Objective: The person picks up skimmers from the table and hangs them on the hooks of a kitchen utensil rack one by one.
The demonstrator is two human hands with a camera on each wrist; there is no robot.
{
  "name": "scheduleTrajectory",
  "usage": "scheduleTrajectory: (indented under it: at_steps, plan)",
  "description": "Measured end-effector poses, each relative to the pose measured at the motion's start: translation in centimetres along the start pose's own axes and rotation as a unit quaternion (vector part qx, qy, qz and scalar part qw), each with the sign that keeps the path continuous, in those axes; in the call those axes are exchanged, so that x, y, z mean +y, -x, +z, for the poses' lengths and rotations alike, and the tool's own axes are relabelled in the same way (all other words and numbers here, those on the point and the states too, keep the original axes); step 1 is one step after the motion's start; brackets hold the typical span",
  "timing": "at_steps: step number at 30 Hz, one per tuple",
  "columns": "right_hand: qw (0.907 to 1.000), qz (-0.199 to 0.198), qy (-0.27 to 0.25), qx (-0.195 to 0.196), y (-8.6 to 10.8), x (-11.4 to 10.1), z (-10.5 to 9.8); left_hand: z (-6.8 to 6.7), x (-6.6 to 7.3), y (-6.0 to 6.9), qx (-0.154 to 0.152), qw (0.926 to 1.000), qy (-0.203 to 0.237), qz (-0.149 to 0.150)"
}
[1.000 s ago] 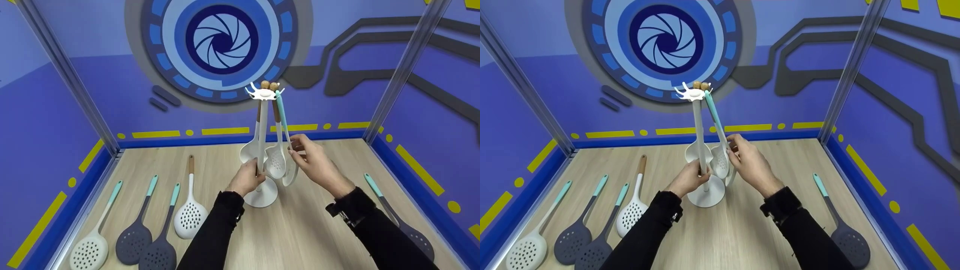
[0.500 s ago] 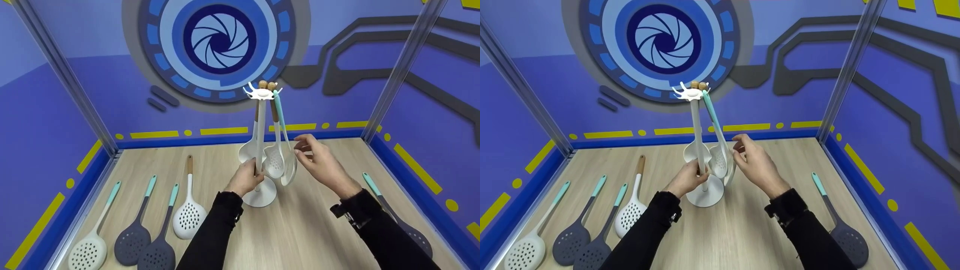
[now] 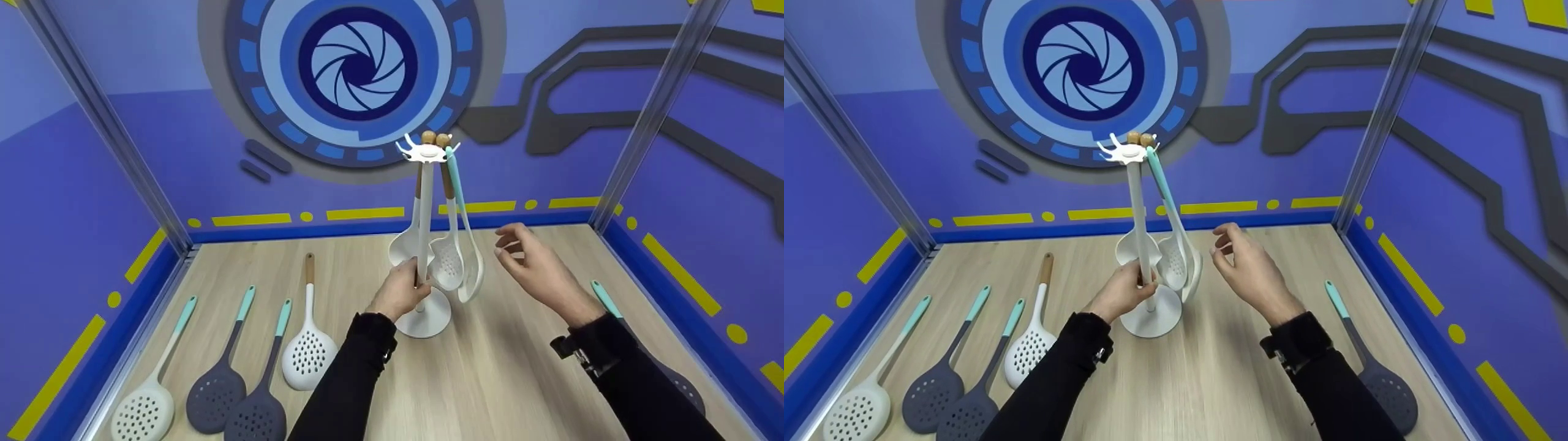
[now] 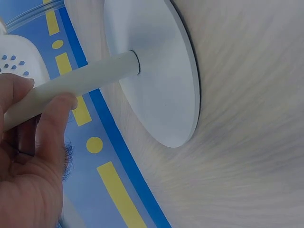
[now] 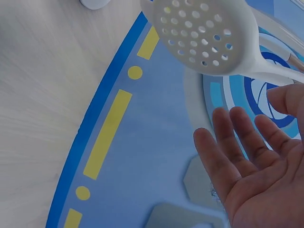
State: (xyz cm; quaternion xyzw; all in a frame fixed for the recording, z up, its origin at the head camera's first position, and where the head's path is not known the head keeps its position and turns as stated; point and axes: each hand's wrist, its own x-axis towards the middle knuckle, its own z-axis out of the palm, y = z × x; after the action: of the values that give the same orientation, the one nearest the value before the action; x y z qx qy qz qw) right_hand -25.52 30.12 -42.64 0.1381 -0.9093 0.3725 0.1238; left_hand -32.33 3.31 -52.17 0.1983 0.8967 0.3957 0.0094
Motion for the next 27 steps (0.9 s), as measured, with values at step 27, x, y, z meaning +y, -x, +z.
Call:
scheduleTrajectory:
  at_steps: [27]
  plan:
    - [0.9962, 0.066, 0.043, -0.039, 2.3, 4.2, -2.2, 0.0, 0.0, 0.1, 0.001, 1.0000, 0.004, 0.006]
